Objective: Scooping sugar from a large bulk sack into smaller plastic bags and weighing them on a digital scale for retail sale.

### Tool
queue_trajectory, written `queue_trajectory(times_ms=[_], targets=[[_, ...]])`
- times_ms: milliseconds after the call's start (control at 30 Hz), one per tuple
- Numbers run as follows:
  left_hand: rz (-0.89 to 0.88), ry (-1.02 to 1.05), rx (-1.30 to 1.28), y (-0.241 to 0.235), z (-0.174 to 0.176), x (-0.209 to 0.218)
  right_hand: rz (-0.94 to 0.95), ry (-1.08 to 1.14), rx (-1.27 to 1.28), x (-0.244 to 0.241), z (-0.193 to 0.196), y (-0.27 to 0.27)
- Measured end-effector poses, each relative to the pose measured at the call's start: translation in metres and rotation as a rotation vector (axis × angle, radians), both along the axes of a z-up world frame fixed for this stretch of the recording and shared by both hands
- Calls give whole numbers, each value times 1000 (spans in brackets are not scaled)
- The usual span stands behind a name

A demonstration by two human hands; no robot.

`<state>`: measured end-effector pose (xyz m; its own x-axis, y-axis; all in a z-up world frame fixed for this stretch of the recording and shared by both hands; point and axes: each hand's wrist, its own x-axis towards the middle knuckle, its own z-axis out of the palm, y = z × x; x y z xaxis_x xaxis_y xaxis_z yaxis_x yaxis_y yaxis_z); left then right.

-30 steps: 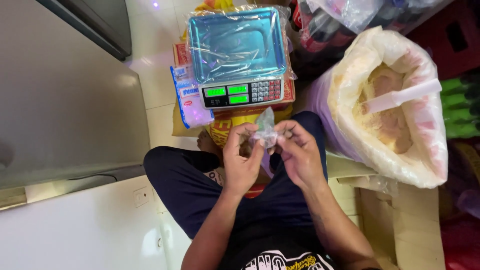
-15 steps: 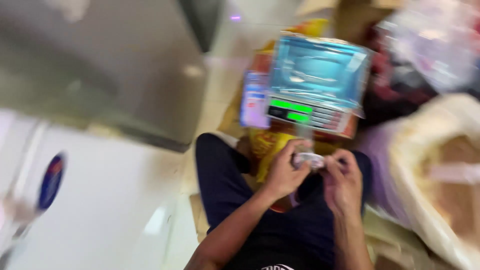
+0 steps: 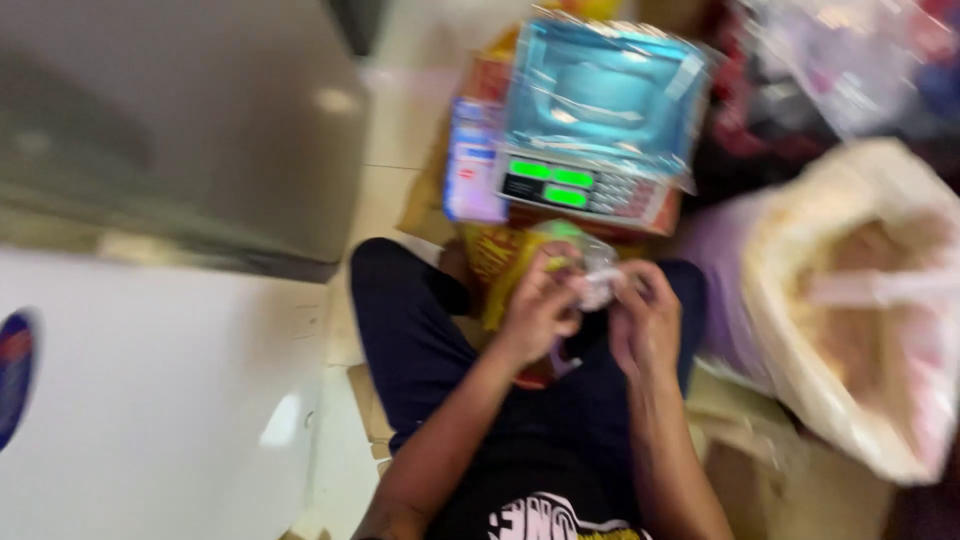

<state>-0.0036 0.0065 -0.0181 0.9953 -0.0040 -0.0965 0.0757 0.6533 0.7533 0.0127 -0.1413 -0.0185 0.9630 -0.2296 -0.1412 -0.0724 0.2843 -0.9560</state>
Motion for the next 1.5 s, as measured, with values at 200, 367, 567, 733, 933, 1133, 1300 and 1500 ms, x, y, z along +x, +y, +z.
queue_trajectory(times_ms=[200, 367, 567, 733, 933, 1133, 1300, 1500], targets=[[51, -32, 500, 14, 12, 11, 104, 63, 273, 3, 27, 2], [230, -45, 579, 17, 51, 10, 221, -110, -166, -19, 37, 14], [-43, -41, 421, 7, 52, -37, 46, -168, -359, -25, 61, 4], [182, -160, 788, 22, 49, -33, 208, -69, -41, -42, 59, 8], [323, -219, 935, 14, 108, -31, 206, -176, -232, -55, 86, -5], [322, -232, 1021, 2, 121, -39, 36, -336, -543, -52, 112, 5], [133, -205, 1080, 11, 163, -44, 82, -197, -594, -65, 149, 5], [146, -242, 1254, 16, 161, -40, 76, -253, -640, -67, 153, 3]])
